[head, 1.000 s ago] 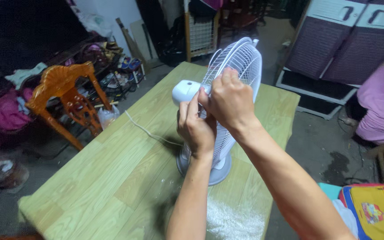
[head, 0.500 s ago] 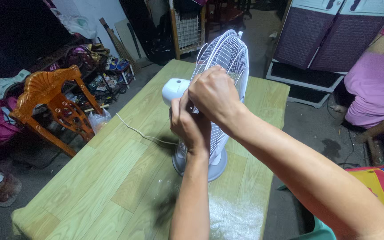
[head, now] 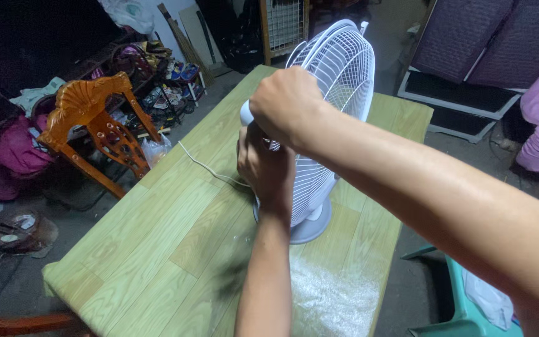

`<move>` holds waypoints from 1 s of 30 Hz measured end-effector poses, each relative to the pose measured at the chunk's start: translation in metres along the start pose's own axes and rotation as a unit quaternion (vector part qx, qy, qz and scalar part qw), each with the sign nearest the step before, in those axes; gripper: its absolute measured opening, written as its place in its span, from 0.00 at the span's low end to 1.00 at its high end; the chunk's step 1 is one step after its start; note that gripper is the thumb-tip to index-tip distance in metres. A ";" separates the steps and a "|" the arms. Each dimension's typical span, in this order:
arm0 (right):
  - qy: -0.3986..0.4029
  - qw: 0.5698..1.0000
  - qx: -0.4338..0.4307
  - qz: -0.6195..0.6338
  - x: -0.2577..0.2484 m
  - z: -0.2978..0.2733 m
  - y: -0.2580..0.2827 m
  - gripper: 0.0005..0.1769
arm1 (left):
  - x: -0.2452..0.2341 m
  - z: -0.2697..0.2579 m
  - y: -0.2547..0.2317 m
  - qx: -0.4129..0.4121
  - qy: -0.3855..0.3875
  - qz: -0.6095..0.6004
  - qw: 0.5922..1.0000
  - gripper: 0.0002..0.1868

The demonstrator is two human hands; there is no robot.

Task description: The person disassembles a white table fan by removing the front grille, unscrewing the central hub nut, and detaching the fan blades. The components are placed on the table.

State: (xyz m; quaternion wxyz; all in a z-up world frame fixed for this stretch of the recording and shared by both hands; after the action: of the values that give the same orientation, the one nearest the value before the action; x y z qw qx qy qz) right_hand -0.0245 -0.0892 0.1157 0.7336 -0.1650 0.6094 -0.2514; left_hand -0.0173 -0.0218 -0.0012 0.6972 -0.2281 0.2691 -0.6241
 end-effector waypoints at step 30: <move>-0.324 0.727 0.141 0.588 0.281 0.003 -0.161 0.25 | -0.022 0.023 0.002 -0.092 0.059 -0.086 0.990 0.12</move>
State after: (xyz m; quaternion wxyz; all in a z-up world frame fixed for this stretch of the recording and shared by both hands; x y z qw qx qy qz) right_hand -0.0120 -0.3817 -0.0237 0.9025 0.2600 0.2669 0.2161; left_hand -0.0022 -0.0001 0.0168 0.5996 -0.2766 0.3451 -0.6670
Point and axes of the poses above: each hand's wrist, its own z-axis towards the middle knuckle, its own x-axis out of the palm, y = z × x, the point moved 1 cm from there along z, towards the middle knuckle, and after that the axes turned 7 degrees about -z, right-handed, at the moved point
